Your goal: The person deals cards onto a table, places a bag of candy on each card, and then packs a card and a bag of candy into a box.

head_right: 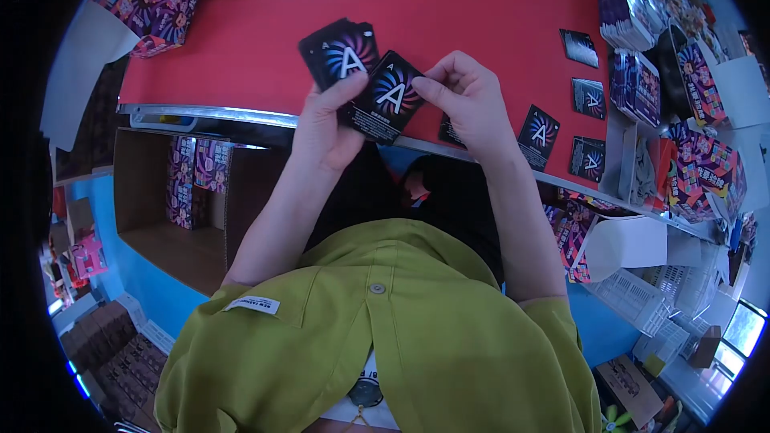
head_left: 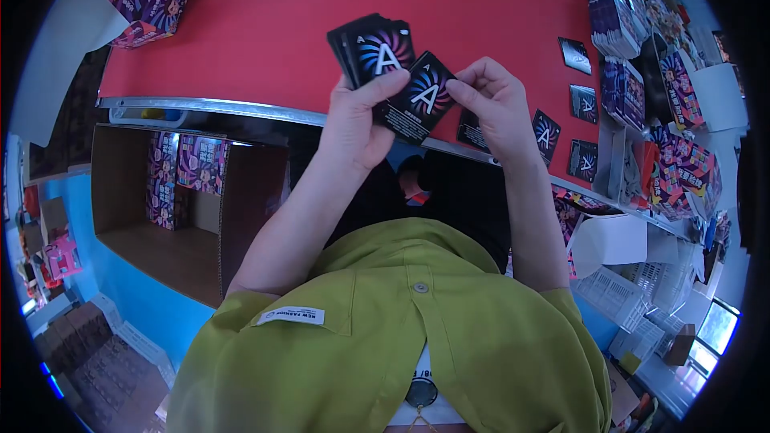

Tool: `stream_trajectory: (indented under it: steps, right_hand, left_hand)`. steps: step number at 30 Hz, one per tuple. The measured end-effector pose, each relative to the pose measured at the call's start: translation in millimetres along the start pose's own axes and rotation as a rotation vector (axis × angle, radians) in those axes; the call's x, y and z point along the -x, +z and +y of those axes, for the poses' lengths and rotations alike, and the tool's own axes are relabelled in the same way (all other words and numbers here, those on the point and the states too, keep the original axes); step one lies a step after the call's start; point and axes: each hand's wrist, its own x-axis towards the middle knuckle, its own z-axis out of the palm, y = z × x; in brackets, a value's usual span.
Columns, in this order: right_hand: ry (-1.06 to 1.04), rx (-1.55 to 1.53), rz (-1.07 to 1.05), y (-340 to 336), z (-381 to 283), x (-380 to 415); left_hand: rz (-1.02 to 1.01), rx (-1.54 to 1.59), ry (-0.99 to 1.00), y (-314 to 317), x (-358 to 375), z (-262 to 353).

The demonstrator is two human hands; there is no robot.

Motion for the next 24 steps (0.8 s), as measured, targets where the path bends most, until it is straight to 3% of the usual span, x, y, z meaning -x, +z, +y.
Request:
stream_trajectory:
  steps: [3, 5, 7, 8, 10, 11, 13, 14, 16, 20, 24]
  right_hand:
    - [0.032, 0.091, -0.055, -5.0, 9.0, -24.8]
    - [0.036, 0.18, -0.117, -3.6, 11.8, -33.6]
    - [0.002, 0.909, -0.055, 3.9, 12.6, -37.8]
    - [-0.001, 0.909, -0.062, 6.1, 15.4, -37.5]
    - [-0.724, 1.344, 0.137, 12.0, 20.2, -32.6]
    - [-0.729, 1.342, 0.129, 14.5, 20.1, -29.4]
    - [-0.412, 0.962, 0.106, 21.8, 12.6, -21.9]
    - [-0.412, 0.963, 0.103, 24.2, 5.5, -19.8]
    - [-0.096, 0.125, 0.04, 26.8, -11.4, -14.7]
    - [-0.004, 0.161, -0.039, 20.0, -15.9, -11.5]
    - [-0.118, 0.008, 0.009, 22.9, -5.4, -7.9]
  left_hand:
    - [0.056, -0.086, 0.292, -18.8, -11.4, 26.7]
    - [0.114, -0.099, 0.32, -23.7, -8.9, 44.2]
    - [0.118, -0.134, 0.351, -24.9, -3.8, 49.2]
    - [0.085, -0.16, 0.285, -24.8, -0.7, 48.4]
    - [0.028, -0.183, 0.168, -23.4, 4.0, 41.3]
    - [0.021, -0.186, 0.125, -18.8, 6.8, 35.6]
    - [0.006, -0.213, -0.009, -10.8, 13.0, 28.2]
    - [0.008, -0.211, -0.008, -8.7, 14.3, 24.4]
    - [-0.041, -0.24, -0.122, -4.7, 15.7, 16.4]
    - [-0.06, -0.216, -0.165, 2.8, 17.3, 7.1]
    - [-0.043, -0.223, -0.092, 1.4, 19.5, 6.2]
